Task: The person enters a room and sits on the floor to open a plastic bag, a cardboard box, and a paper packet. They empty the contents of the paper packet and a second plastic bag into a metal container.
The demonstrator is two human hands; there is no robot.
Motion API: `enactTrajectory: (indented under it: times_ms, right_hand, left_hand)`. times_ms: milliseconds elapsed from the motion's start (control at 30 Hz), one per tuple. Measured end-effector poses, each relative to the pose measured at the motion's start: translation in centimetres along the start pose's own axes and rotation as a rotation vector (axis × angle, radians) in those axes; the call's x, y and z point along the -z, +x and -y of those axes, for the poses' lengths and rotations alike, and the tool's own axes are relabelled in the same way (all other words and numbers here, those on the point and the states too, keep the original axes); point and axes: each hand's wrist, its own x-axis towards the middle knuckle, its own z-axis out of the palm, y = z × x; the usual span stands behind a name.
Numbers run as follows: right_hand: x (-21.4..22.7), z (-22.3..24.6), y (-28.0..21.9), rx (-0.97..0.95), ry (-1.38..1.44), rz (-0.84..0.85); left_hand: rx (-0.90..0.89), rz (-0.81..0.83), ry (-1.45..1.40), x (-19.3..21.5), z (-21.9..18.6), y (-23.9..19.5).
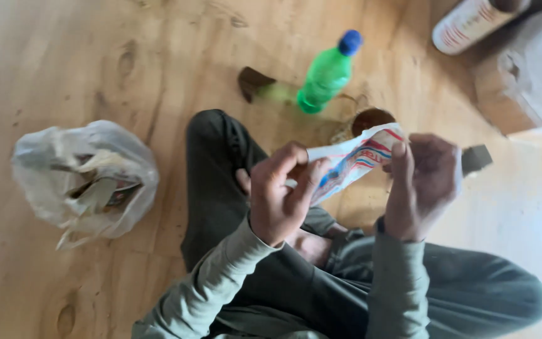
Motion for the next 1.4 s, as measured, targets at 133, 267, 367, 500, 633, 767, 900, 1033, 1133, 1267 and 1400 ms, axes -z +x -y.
enactTrajectory:
  times_ms: [133,267,367,500,633,767,900,1033,1133,1267,1400]
  right_hand:
    - [2.4,-1.7,-4.6,-0.017,0.064,-0.096]
    - [3.2,-3.3,-7.1,-0.047,0.094,-0.085]
    - [4.1,-5.5,-7.9,-0.121,0.133,-0.115]
    - [4.9,-7.7,-7.2,-0.179,0.193,-0.152]
    - [6.7,-9.4,-6.3,-0.234,0.226,-0.181]
    - [9.1,-10.0,-5.3,-0.289,0.252,-0.213]
    - [12.4,-7.5,-3.0,-0.355,0.209,-0.083]
    - [13.8,-5.3,1.5,-0.453,-0.056,0.267]
    - [15.0,-6.9,5.2,-0.685,-0.417,0.394]
    - [21.0,-14.7,7.6,-1.129,-0.1,0.289]
    - [14.6,-10.6,11.2,-0.433,-0.532,0.49]
  left_hand:
    - [-0.072,0.101,0.123,-4.7,1.4,-1.6]
    - [-0.095,0.158,0.142,-8.2,2.2,-4.0]
    - [-0.134,0.258,0.166,-10.4,1.9,-5.8]
    - [-0.283,0.344,0.241,-11.4,2.0,-6.1]
    - [-0.362,0.366,0.252,-10.1,3.6,-4.3]
    - [-0.201,0.259,0.28,-8.3,6.2,-1.6]
    - [0.039,0.353,0.151,-9.9,11.0,-1.3]
    - [0.47,0.64,-0.452,-12.8,13.6,-3.0]
    - [0.653,0.622,-0.665,-13.8,14.6,-3.7]
    - [0.792,0.568,-0.766,-13.9,15.2,-4.4]
    - [0.818,0.534,-0.898,-13.1,16.1,-3.6]
